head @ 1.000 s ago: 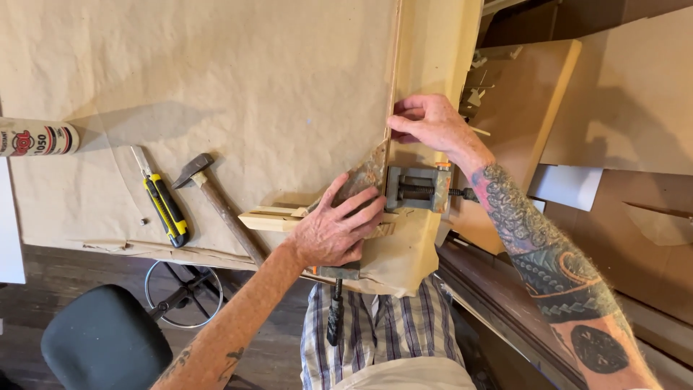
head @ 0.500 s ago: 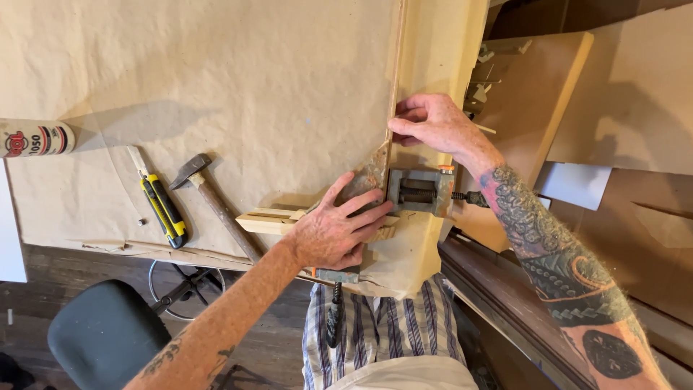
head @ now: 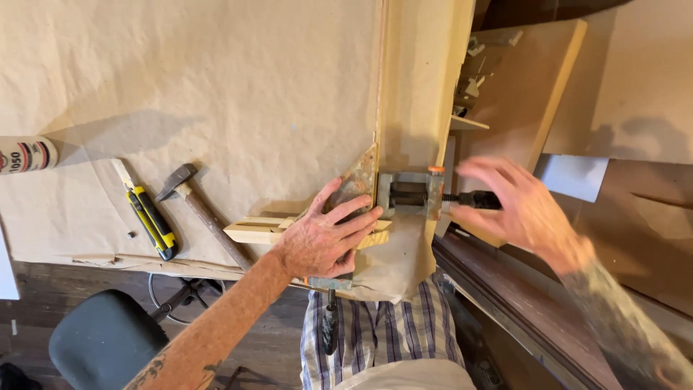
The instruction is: The person applies wood glue to the ends of wood strips and then carefully aligns and secures them into a corner clamp to form a frame.
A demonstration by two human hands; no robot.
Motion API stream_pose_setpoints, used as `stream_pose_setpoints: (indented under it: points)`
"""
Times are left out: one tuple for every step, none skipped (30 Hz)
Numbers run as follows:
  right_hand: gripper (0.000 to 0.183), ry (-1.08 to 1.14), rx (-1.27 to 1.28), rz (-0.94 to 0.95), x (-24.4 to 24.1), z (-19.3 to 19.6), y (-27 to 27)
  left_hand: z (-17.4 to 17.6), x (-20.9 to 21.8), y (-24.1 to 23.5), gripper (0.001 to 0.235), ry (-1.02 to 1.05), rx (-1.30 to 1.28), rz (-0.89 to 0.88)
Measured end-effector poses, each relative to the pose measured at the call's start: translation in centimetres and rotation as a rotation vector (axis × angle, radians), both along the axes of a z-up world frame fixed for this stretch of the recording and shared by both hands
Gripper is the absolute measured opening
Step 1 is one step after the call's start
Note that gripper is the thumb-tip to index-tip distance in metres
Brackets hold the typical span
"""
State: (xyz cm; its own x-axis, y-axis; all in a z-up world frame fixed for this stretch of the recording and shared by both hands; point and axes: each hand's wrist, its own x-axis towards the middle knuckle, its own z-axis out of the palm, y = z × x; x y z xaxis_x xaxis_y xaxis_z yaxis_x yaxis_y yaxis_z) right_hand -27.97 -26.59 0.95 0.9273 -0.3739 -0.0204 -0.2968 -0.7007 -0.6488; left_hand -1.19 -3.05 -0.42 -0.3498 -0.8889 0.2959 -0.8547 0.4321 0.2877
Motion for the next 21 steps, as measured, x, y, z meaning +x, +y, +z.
stream_pose_setpoints:
  points:
    - [0.056,0.019,-0.139,0.030,-2.3,-1.3,0.2,0.6,0.2,0.0,0.057,-0.031,0.064,-0.035]
    - [0.065,0.037,-0.286,0.060,-4.5,-2.6,0.0,1.2,0.4,-0.3,0.058,-0.063,0.121,-0.067]
    - [0.065,0.029,-0.300,0.064,-5.6,-3.3,-0.1,1.1,0.3,-0.4,0.058,-0.071,0.108,-0.061]
    - [0.049,-0.002,-0.332,0.053,-6.6,-4.1,0.0,1.1,0.3,-0.3,0.058,-0.067,0.114,-0.056]
    - [0.033,-0.034,-0.365,0.041,-7.7,-4.9,0.2,1.0,0.2,-0.2,0.057,-0.063,0.120,-0.052]
    - [0.033,-0.039,-0.370,0.043,-8.0,-5.4,0.1,1.0,0.2,-0.2,0.057,-0.068,0.115,-0.048]
    - [0.032,-0.046,-0.367,0.045,-8.3,-5.9,0.0,1.0,0.1,-0.1,0.056,-0.055,0.122,-0.046]
    - [0.032,-0.051,-0.364,0.043,-8.7,-6.4,-0.1,1.0,0.1,-0.1,0.055,-0.040,0.127,-0.046]
    - [0.032,-0.055,-0.370,0.043,-8.5,-6.3,-0.3,1.1,0.2,-0.2,0.055,-0.045,0.122,-0.045]
    - [0.036,-0.096,-0.339,0.056,-8.4,-6.2,-0.4,1.1,0.2,-0.3,0.055,-0.036,0.114,-0.046]
    - [0.041,-0.137,-0.308,0.070,-8.3,-6.1,-0.6,1.1,0.2,-0.3,0.054,-0.028,0.105,-0.047]
    - [0.041,-0.139,-0.312,0.071,-8.1,-6.0,-0.7,1.2,0.2,-0.3,0.054,-0.031,0.101,-0.046]
    - [0.044,-0.155,-0.333,0.098,-7.9,-5.8,-0.9,1.1,0.2,-0.3,0.054,-0.028,0.098,-0.045]
    - [0.048,-0.168,-0.351,0.124,-7.8,-5.7,-1.0,1.1,0.2,-0.2,0.054,-0.022,0.097,-0.046]
    - [0.048,-0.167,-0.351,0.124,-8.5,-7.3,-1.7,1.0,0.3,-0.4,0.054,-0.022,0.097,-0.046]
    - [0.045,-0.112,-0.374,0.139,-9.4,-8.9,-2.0,0.9,0.2,-0.3,0.056,-0.046,0.110,-0.050]
    - [0.042,-0.057,-0.396,0.155,-10.4,-10.6,-2.4,0.7,0.2,-0.1,0.059,-0.070,0.124,-0.054]
    - [0.042,-0.052,-0.387,0.156,-9.9,-9.3,-2.2,0.8,0.1,-0.1,0.059,-0.064,0.132,-0.054]
    - [0.042,0.011,-0.287,0.119,-9.4,-8.0,-2.1,0.9,0.0,-0.1,0.057,-0.073,0.124,-0.052]
    - [0.041,0.072,-0.190,0.081,-8.8,-6.8,-2.1,1.0,0.2,-0.2,0.056,-0.086,0.114,-0.052]
    - [0.041,0.075,-0.184,0.080,-8.8,-6.8,-2.2,1.1,0.2,-0.1,0.056,-0.082,0.120,-0.054]
